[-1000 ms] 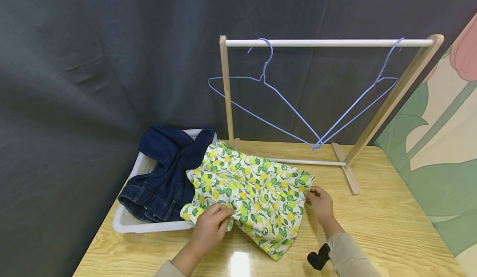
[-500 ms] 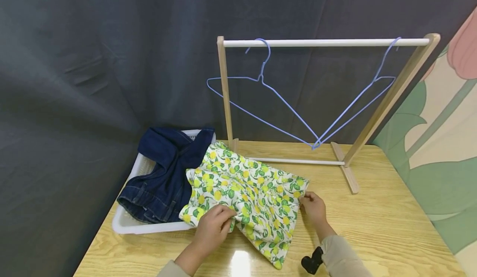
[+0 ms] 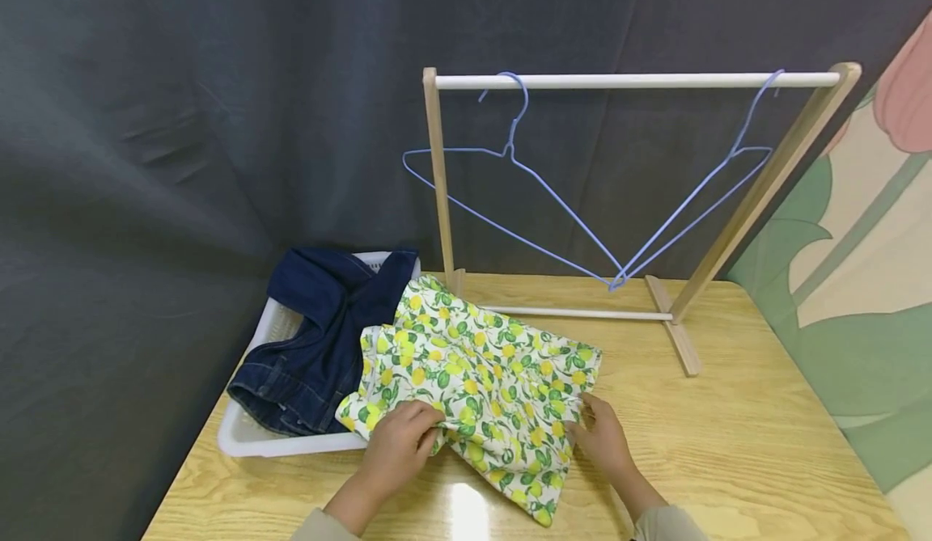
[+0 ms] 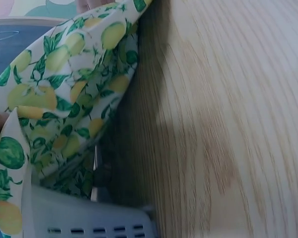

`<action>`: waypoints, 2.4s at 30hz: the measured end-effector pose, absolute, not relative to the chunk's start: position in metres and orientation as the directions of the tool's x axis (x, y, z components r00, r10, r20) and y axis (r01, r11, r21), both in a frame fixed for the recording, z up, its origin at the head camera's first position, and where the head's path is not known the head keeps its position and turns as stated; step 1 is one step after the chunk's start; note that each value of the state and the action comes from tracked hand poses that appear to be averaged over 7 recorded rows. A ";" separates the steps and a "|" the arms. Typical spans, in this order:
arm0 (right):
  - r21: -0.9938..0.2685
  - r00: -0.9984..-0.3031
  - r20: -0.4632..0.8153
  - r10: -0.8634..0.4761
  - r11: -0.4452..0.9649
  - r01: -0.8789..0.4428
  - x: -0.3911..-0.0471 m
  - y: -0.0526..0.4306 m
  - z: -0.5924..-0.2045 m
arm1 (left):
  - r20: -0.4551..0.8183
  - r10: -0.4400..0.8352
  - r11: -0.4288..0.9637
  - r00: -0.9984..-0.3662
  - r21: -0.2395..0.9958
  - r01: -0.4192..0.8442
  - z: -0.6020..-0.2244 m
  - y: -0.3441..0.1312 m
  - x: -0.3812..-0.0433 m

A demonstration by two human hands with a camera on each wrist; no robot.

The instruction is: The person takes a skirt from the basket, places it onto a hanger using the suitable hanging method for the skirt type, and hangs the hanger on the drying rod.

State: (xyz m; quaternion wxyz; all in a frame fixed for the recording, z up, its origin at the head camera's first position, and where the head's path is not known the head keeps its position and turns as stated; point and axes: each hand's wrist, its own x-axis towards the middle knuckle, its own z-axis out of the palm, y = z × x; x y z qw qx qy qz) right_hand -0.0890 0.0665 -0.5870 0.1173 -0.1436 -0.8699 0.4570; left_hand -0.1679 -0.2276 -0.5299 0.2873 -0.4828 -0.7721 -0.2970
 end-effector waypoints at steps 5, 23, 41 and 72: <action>-0.800 -0.987 0.059 0.152 0.598 0.045 -0.081 0.052 -0.590 | 0.704 0.602 0.368 -0.378 0.176 0.913 -0.531 -0.240 -0.173; -0.584 -0.994 0.055 -0.090 0.805 -0.105 -0.063 0.029 -0.600 | 0.555 0.658 0.508 -0.509 0.172 0.844 -0.528 -0.273 -0.180; -0.343 -0.957 0.285 -0.049 0.927 -0.150 -0.077 0.032 -0.606 | 0.682 0.653 0.332 -0.330 0.135 0.934 -0.529 -0.280 -0.187; -0.527 -0.929 0.290 0.230 0.849 0.046 -0.071 0.041 -0.604 | 0.747 0.624 0.240 -0.228 0.094 0.966 -0.539 -0.254 -0.184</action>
